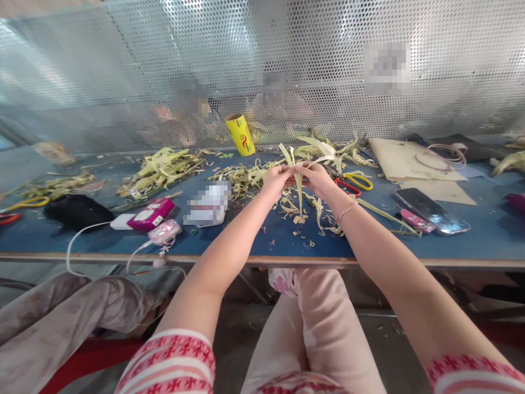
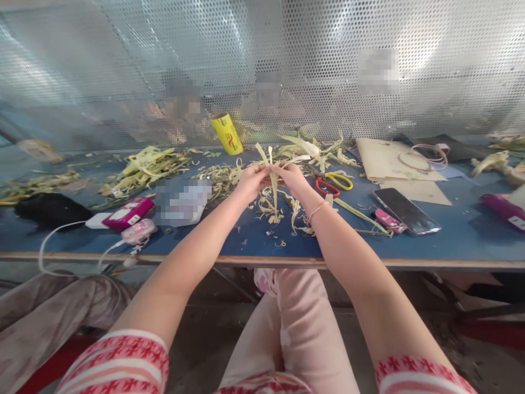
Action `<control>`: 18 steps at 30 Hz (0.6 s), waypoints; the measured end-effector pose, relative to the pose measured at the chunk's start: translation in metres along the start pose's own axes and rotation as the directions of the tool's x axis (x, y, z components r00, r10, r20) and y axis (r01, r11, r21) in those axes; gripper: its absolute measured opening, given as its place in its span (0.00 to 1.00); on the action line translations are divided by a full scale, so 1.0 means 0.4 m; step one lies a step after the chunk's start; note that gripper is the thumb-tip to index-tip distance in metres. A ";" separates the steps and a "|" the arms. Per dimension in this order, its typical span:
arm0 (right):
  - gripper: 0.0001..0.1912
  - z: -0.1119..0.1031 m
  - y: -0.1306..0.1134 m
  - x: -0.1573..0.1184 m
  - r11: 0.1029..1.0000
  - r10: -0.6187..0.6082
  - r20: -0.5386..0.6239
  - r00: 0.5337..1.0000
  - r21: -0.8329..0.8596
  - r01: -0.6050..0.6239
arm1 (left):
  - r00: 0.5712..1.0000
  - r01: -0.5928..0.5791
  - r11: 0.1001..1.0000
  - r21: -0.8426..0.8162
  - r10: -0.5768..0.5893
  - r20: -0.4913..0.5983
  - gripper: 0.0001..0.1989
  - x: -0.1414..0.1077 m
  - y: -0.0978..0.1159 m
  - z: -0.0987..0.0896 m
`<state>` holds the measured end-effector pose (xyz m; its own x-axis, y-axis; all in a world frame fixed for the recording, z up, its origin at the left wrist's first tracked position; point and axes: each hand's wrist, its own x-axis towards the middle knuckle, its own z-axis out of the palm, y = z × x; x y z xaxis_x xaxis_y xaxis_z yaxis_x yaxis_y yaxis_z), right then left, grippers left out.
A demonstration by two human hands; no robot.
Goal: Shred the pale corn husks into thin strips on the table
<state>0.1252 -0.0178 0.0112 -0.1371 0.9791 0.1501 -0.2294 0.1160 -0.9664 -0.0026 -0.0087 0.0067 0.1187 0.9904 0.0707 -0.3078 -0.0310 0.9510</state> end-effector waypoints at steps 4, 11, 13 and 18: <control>0.18 0.001 -0.003 -0.004 1.000 0.017 -0.013 1.000 0.021 -0.017 | 1.000 -0.006 1.000 0.031 0.007 -0.006 0.06 -0.001 0.001 0.001; 0.19 0.004 0.001 -0.006 0.998 0.051 0.028 0.998 -0.022 -0.051 | 1.000 -0.029 0.997 0.075 0.028 0.010 0.08 -0.005 0.007 0.003; 0.20 0.000 0.007 0.001 1.000 0.006 -0.032 0.999 -0.017 -0.006 | 1.000 -0.007 0.998 0.062 0.008 -0.006 0.09 -0.011 0.012 0.007; 0.21 -0.011 0.018 0.017 0.996 -0.077 -0.100 0.992 -0.043 0.073 | 0.999 0.040 0.998 0.050 -0.040 -0.001 0.09 -0.022 0.020 0.017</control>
<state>0.1270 -0.0097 0.0044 -0.0220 0.9791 0.2021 -0.1973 0.1940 -0.9610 0.0002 -0.0184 0.0156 0.1301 0.9910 0.0325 -0.2552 0.0018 0.9669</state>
